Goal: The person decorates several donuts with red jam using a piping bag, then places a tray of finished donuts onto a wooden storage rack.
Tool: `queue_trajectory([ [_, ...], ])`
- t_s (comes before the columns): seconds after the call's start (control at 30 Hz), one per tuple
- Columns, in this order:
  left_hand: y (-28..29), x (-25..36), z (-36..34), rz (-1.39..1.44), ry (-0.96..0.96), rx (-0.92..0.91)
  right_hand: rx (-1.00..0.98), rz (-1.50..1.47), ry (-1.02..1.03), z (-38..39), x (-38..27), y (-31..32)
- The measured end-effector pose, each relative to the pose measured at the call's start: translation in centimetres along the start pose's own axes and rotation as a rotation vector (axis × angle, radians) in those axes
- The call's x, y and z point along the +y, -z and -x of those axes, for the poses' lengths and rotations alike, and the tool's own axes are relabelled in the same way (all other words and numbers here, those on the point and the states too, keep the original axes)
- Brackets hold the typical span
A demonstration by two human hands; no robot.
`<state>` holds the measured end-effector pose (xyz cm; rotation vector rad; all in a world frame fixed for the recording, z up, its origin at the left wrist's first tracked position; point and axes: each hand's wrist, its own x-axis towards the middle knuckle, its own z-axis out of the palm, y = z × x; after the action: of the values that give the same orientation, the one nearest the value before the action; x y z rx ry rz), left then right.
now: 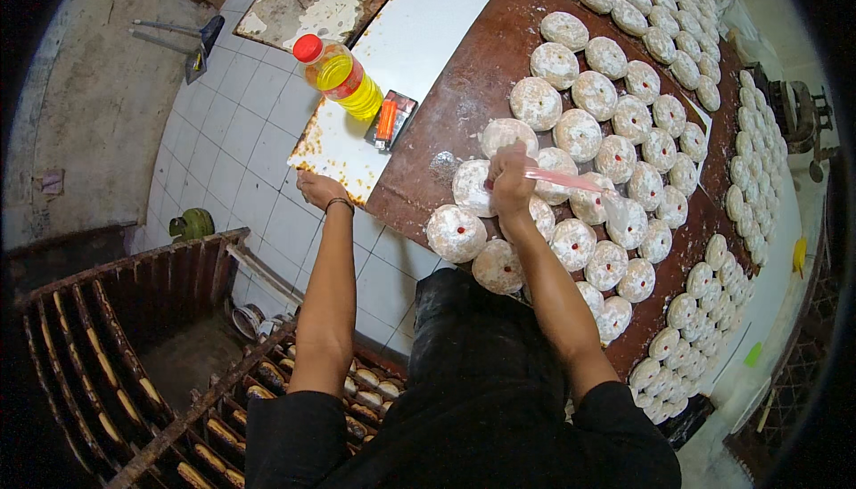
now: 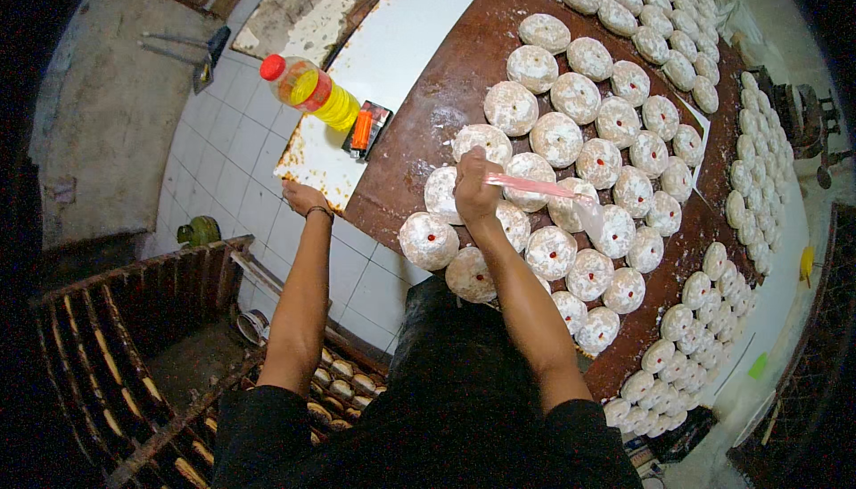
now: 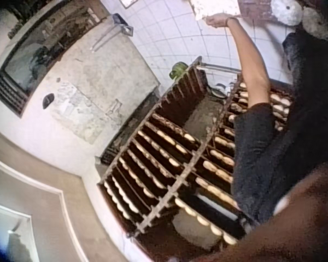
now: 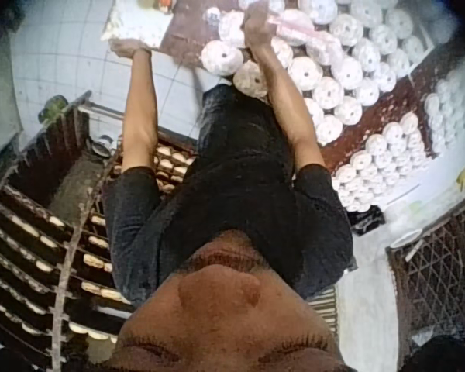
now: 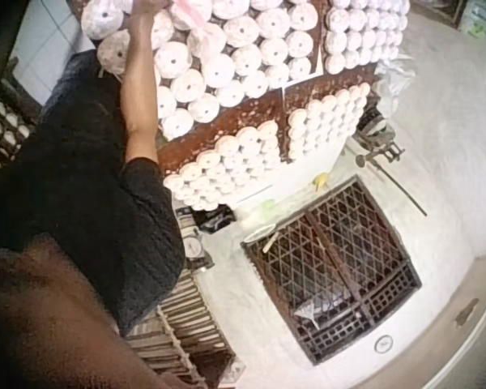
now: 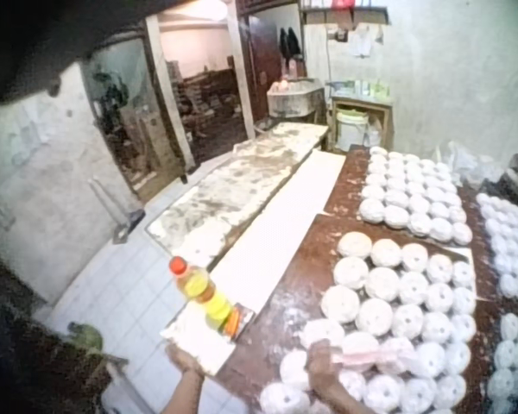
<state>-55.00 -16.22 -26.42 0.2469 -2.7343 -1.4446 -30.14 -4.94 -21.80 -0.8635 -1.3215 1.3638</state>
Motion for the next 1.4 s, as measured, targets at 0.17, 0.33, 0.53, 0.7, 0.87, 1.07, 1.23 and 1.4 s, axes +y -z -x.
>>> queue_trajectory([
  [0.17,-0.1,-0.3,-0.3,0.025,0.012,-0.012,0.160,-0.350,-0.139,-0.6,-3.1,0.0],
  [0.33,0.0,-0.2,-0.4,0.020,0.072,-0.056,0.194,-0.378,-0.195,-0.7,-4.0,0.1],
  [0.53,-0.3,-0.2,-0.1,0.018,-0.030,0.015,0.172,-0.318,-0.172,-0.7,-3.9,0.4],
  [0.7,-0.1,-0.1,0.0,0.038,-0.011,-0.002,0.179,-0.350,-0.195,-0.3,-5.8,3.6],
  [0.87,0.1,0.3,0.1,-0.011,0.007,-0.018,0.105,-0.266,-0.182,1.0,-8.1,6.8],
  [1.07,0.1,0.2,0.1,0.015,0.009,-0.022,0.076,0.183,-0.151,2.5,-4.4,7.1],
  [1.23,-0.3,-0.2,-0.3,0.026,0.041,-0.038,0.104,0.247,0.020,3.5,-1.2,7.6],
  [1.4,-0.4,-1.2,-1.1,0.036,-0.012,-0.019,0.246,-0.215,-0.192,3.5,-3.7,7.6],
])
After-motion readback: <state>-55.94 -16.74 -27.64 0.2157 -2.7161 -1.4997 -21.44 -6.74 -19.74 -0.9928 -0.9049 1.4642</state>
